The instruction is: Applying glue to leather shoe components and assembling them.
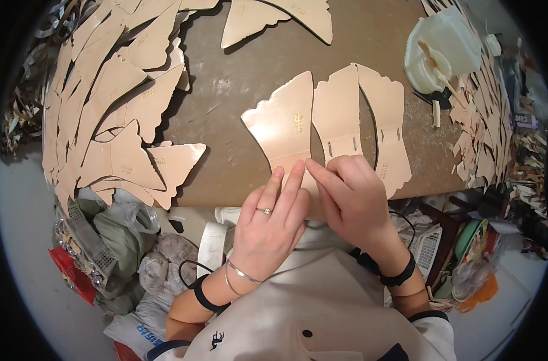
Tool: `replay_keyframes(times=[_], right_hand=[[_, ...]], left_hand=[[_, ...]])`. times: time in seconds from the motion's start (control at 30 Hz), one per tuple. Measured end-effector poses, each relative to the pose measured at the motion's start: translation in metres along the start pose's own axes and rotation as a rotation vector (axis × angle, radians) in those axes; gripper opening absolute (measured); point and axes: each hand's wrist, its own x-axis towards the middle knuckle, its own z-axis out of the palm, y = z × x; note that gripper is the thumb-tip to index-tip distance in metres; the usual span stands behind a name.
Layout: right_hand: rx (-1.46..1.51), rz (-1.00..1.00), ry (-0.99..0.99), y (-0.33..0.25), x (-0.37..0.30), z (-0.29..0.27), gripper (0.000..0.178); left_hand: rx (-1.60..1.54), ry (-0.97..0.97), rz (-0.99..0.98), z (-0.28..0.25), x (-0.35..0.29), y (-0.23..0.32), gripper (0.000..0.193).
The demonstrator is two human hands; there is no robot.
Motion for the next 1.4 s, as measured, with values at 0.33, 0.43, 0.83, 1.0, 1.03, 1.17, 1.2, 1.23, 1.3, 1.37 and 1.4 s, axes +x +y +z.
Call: replay_keyframes(times=[0.33, 0.43, 0.83, 1.0, 1.03, 1.17, 1.2, 1.23, 1.3, 1.37, 1.4], right_hand=[[0.067, 0.007, 0.000, -0.001, 0.014, -0.011, 0.032], [0.030, -0.002, -0.034, -0.001, 0.015, -0.009, 0.032], [0.073, -0.065, 0.065, 0.012, 0.005, -0.001, 0.037], [0.097, -0.104, 0.086, 0.015, 0.001, -0.007, 0.030], [0.070, -0.093, 0.096, 0.025, -0.004, -0.017, 0.030], [-0.086, 0.292, 0.492, 0.096, -0.041, -0.088, 0.012], [-0.147, 0.572, 0.591, 0.118, -0.054, -0.106, 0.014], [-0.307, 0.741, 0.598, 0.139, -0.068, -0.132, 0.015], [-0.562, 0.898, 0.555, 0.198, -0.107, -0.152, 0.021], [-0.414, 0.925, 0.537, 0.230, -0.118, -0.151, 0.026], [-0.263, 0.948, 0.512, 0.241, -0.122, -0.148, 0.032]], left_hand=[[-0.200, 0.237, -0.250, -0.013, -0.008, -0.017, 0.051], [0.032, 0.121, -0.269, -0.018, -0.012, -0.016, 0.049], [0.261, 0.052, -0.135, -0.015, -0.007, -0.012, 0.047], [0.311, 0.024, -0.126, -0.017, -0.010, -0.012, 0.044], [0.271, -0.005, -0.149, -0.019, -0.009, -0.011, 0.046], [0.099, 0.001, -0.280, -0.032, -0.002, -0.006, 0.046], [0.064, 0.032, -0.305, -0.033, -0.002, -0.005, 0.046], [0.025, 0.060, -0.326, -0.034, 0.001, -0.004, 0.045], [0.036, 0.086, -0.288, -0.031, 0.009, 0.001, 0.043], [-0.011, 0.059, -0.189, -0.031, 0.018, 0.008, 0.043], [0.011, 0.052, -0.158, -0.030, 0.024, 0.015, 0.041]])
